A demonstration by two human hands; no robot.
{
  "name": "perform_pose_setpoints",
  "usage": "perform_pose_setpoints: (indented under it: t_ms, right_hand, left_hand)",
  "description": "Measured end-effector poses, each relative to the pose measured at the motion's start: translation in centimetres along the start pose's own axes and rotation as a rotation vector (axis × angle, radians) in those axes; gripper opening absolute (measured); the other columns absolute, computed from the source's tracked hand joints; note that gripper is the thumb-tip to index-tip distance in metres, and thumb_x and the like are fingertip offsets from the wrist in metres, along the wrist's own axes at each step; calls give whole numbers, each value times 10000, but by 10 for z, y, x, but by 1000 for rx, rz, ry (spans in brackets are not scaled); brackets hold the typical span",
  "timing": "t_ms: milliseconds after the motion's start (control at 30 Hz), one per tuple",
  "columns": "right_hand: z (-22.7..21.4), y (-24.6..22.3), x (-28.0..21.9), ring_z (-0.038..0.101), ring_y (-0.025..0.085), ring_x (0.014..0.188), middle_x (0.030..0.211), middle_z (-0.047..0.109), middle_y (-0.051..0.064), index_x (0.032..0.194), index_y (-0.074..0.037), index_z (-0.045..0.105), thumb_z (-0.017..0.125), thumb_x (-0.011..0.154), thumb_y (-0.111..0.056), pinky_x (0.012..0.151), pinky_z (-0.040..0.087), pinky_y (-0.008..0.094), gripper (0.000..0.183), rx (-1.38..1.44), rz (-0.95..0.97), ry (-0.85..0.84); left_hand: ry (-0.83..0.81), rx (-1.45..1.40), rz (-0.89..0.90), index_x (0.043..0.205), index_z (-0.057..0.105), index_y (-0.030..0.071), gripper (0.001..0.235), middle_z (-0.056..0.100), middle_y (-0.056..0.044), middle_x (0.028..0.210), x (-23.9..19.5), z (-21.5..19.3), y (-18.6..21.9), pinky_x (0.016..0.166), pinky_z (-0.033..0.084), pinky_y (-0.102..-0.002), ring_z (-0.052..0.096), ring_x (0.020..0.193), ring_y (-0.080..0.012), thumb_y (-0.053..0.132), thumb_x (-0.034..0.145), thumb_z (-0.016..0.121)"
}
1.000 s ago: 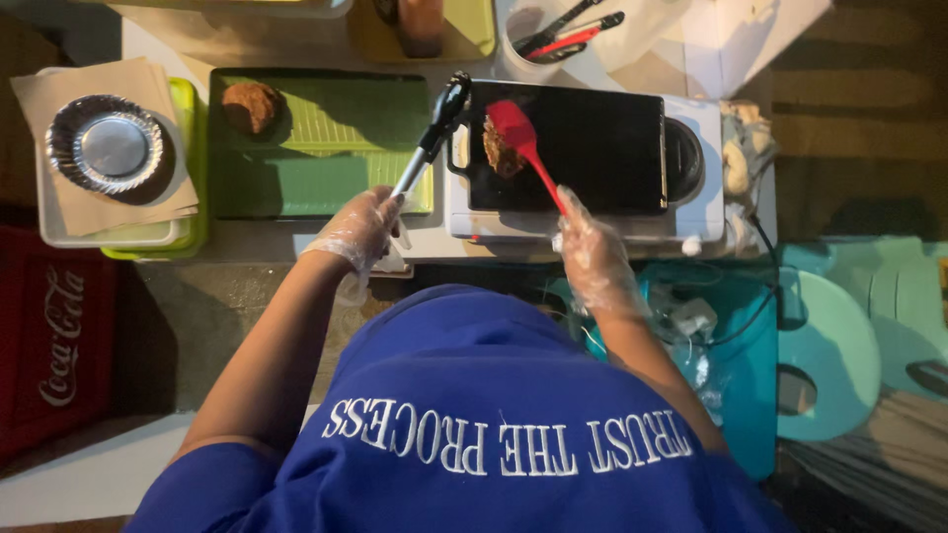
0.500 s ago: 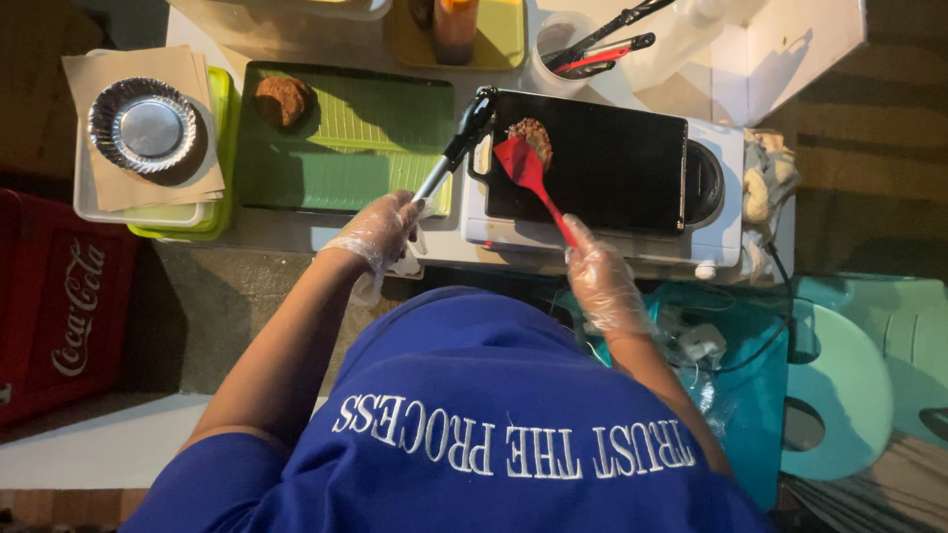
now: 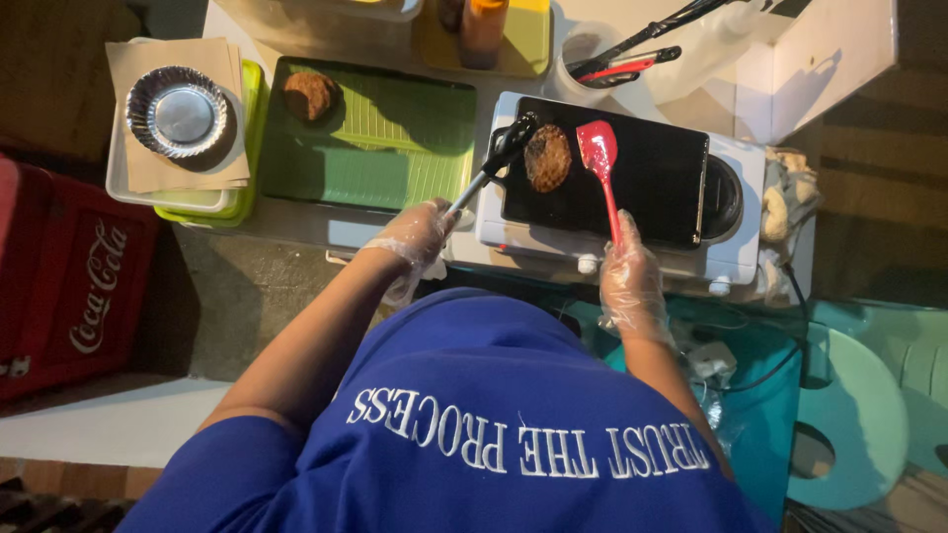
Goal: The person flips burger patties on a hot griddle using a pair of tongs and a spatula.
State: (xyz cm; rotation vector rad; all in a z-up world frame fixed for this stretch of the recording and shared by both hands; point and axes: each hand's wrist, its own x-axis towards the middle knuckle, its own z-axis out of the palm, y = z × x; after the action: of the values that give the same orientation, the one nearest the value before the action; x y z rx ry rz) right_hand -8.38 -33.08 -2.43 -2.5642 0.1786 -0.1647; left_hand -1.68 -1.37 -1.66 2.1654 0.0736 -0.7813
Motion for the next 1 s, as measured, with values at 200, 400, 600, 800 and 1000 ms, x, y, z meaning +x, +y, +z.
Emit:
perform_pose_setpoints:
  t_ms: [200, 400, 600, 800, 1000]
  right_hand:
    - [1, -11, -3, 726, 390, 844, 920, 716, 246, 1527, -134, 470, 579, 1001, -113, 756, 557, 495, 538, 16, 90, -109]
    - [-3, -29, -2, 724, 363, 813, 871, 723, 229, 1546, -170, 458, 566, 1026, -131, 740, 548, 495, 532, -23, 120, -129]
    - [-4, -31, 8, 703, 331, 740, 804, 693, 234, 1559, -221, 444, 556, 1022, -171, 698, 554, 472, 551, 158, 189, -198]
    - [9, -40, 8, 678, 454, 948, 977, 690, 281, 1537, -274, 488, 520, 1073, -266, 779, 518, 554, 465, -38, 134, -262]
    - [13, -26, 8, 707, 409, 918, 963, 718, 253, 1531, -243, 506, 544, 1050, -215, 810, 541, 500, 484, 0, 188, -296]
  left_hand:
    - [29, 86, 47, 1243, 636, 43, 392, 704, -248, 1078, 4, 0, 3, 894, 506, -479, 677, 997, -398, 359, 1043, 518]
    - [2, 82, 32, 1240, 638, 46, 390, 712, -236, 1057, 15, 4, -1, 887, 510, -474, 694, 983, -380, 355, 1034, 520]
    - [54, 52, 60, 1249, 631, 31, 401, 706, -247, 1041, 17, 0, -9, 871, 504, -476, 682, 962, -387, 356, 1043, 518]
    - [26, 56, 55, 1289, 604, 35, 419, 702, -232, 1031, 14, -7, -6, 861, 508, -464, 687, 948, -360, 362, 1042, 515]
    - [-39, 31, -76, 1311, 605, 63, 429, 707, -203, 1009, 1, -15, 8, 846, 509, -466, 678, 906, -328, 382, 1052, 479]
